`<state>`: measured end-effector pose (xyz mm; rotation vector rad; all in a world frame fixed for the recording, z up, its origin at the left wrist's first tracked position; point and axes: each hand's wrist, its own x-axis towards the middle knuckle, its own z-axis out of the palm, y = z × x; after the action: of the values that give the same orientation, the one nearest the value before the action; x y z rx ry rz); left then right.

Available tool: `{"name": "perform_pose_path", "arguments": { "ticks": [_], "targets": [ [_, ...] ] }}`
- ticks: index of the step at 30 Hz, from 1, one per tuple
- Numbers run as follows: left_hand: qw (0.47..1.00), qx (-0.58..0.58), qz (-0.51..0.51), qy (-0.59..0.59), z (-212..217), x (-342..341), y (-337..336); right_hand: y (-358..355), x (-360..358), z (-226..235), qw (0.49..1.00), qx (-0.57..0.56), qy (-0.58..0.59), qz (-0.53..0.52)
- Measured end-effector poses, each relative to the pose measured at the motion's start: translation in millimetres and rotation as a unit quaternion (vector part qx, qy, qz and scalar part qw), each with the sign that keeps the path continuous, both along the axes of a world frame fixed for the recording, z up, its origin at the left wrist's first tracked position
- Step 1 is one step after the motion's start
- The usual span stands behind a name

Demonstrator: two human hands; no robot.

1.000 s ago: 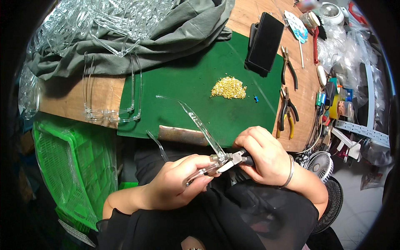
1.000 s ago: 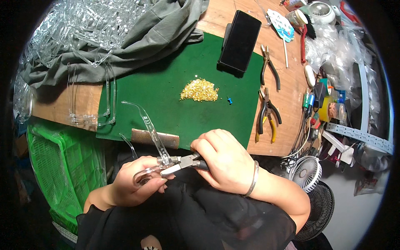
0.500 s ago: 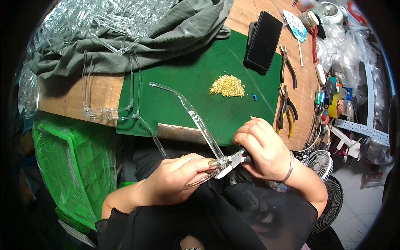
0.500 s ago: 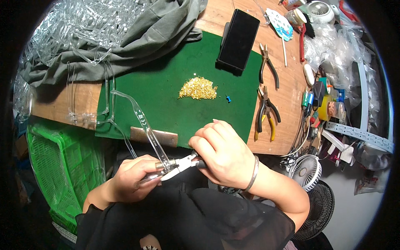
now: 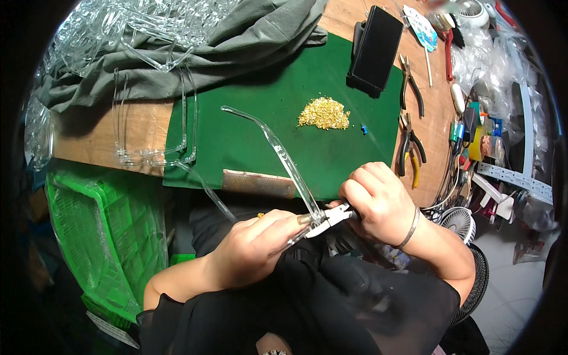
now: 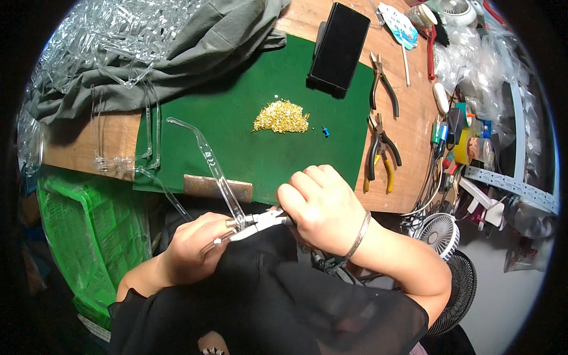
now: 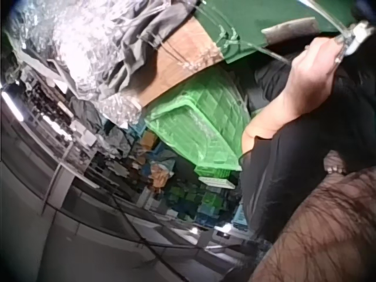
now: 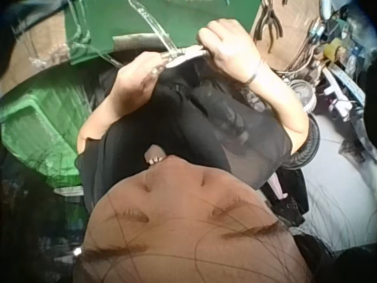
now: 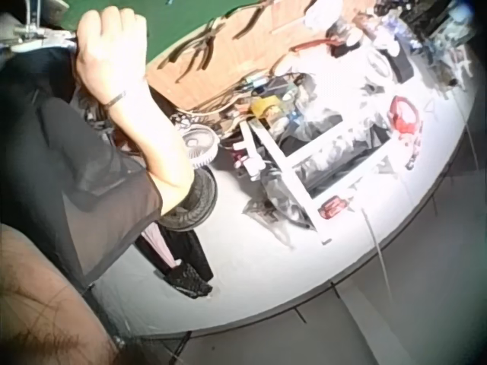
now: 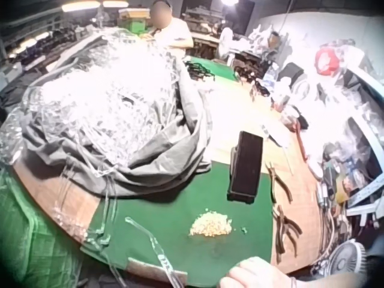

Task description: The person uses pliers to attach small metal components to the temples of clear eyeglass frames. They repeatedly grip, bend, and secure parts on both sides of the frame while working at a cluttered table.

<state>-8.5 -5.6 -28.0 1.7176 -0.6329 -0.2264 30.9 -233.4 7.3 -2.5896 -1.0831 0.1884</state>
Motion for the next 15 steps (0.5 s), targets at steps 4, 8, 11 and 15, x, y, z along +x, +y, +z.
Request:
{"name": "perform_pose_path", "arguments": {
  "ticks": [4, 8, 11, 15],
  "targets": [
    [0.998, -0.029, -0.017, 0.054, -6, 3, 0, 0, 1, 7, 0.998, -0.021, 0.051, -0.013],
    [0.942, -0.121, -0.032, 0.312, 6, 2, 7, 2, 9, 13, 0.989, 0.036, 0.132, -0.049],
    [0.859, -0.231, -0.052, 0.454, 16, 7, 15, -5, 11, -2, 0.977, 0.081, 0.178, -0.086],
    [0.809, -0.301, -0.041, 0.504, 31, 18, 17, -1, -1, -51, 0.942, 0.198, 0.22, -0.157]
  ]
}}
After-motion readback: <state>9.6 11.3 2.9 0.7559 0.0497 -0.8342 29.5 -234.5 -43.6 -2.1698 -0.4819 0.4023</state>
